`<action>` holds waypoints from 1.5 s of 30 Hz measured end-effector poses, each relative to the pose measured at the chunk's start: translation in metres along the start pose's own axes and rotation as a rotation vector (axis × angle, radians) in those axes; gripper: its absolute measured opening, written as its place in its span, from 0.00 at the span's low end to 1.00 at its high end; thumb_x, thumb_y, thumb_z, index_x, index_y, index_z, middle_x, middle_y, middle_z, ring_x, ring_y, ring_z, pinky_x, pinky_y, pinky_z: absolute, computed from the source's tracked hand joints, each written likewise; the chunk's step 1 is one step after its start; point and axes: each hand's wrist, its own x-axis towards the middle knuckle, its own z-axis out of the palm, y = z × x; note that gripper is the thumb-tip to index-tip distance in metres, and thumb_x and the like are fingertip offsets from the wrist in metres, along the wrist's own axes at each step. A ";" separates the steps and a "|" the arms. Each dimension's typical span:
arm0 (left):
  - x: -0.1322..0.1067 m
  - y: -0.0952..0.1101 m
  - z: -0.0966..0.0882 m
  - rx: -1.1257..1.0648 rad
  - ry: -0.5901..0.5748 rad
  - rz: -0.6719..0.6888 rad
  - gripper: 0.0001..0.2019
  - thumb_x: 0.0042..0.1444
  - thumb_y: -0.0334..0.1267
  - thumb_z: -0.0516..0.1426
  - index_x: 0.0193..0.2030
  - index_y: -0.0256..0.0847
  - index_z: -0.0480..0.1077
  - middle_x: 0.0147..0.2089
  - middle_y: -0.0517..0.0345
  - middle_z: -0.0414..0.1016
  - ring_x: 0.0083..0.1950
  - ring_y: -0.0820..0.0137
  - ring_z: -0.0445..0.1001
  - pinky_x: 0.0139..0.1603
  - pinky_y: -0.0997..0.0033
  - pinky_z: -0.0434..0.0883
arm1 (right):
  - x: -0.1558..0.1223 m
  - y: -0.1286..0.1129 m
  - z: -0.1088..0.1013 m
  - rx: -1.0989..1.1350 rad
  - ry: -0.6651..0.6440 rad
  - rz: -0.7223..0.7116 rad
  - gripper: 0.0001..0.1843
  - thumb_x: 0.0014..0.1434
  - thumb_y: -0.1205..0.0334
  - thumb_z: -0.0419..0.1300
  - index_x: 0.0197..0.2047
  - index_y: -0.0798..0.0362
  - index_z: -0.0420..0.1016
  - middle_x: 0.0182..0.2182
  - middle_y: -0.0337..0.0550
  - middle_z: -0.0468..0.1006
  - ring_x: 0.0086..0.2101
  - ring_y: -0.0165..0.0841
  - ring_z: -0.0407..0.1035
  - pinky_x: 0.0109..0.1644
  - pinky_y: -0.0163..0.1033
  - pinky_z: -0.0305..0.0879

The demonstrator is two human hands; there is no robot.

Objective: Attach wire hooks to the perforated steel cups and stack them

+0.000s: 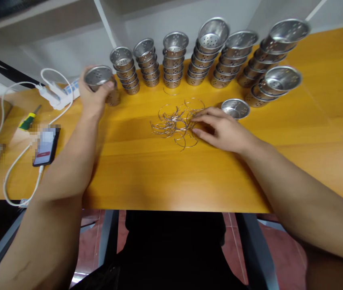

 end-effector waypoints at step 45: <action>-0.058 0.115 0.139 -0.333 -0.179 0.131 0.59 0.68 0.78 0.78 0.91 0.51 0.62 0.84 0.37 0.79 0.88 0.37 0.80 0.94 0.28 0.76 | 0.084 -0.058 0.003 -0.301 -0.390 0.397 0.11 0.79 0.63 0.67 0.54 0.44 0.95 0.53 0.53 0.97 0.51 0.58 0.93 0.52 0.59 0.83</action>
